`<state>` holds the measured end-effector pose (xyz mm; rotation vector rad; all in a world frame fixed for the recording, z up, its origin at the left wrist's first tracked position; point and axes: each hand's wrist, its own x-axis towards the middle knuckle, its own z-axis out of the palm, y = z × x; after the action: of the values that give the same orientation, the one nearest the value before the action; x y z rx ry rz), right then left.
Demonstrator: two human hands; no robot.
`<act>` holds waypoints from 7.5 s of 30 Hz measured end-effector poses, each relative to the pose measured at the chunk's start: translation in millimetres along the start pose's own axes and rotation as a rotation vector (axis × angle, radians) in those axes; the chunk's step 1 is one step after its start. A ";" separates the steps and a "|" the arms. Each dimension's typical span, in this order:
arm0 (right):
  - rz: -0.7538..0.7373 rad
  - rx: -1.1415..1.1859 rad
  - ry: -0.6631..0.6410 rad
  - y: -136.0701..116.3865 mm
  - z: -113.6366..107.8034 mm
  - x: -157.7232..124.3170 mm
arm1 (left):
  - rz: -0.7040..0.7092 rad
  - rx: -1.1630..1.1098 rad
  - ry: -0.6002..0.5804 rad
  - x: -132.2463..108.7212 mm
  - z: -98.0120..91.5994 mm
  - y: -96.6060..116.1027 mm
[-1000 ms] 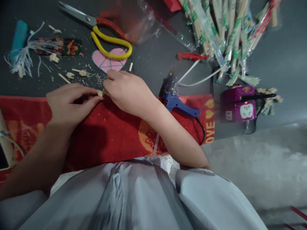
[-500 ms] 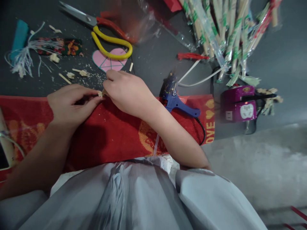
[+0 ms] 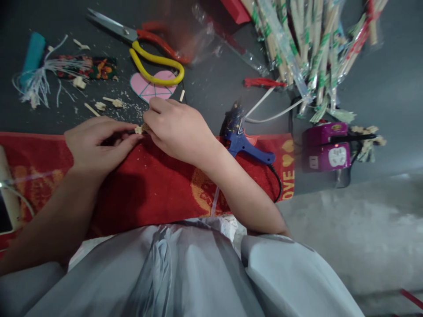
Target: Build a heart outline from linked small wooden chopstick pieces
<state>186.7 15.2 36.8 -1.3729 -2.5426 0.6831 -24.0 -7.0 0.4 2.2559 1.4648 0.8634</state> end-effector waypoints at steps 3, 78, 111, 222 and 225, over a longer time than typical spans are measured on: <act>-0.026 -0.063 -0.003 -2.4 -1.4 -0.2 | 0.023 0.002 0.005 -0.1 -0.7 0.6; -0.537 -0.286 1.015 -2.7 27.7 2.0 | -0.014 -0.332 0.279 -2.7 -1.0 9.9; -0.183 -0.080 0.503 2.8 38.3 3.0 | -0.426 -0.624 0.150 -4.1 12.8 5.1; -0.766 -0.267 0.861 6.2 5.1 -20.8 | 0.324 -0.458 0.292 4.4 -4.2 9.2; -0.752 -0.237 0.856 6.0 6.1 -21.6 | 0.322 -0.442 0.299 3.9 -7.3 12.8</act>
<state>201.1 -1.8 30.0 -0.4555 -2.1470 -0.2991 -18.4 -9.3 14.4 2.1066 0.8948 1.5100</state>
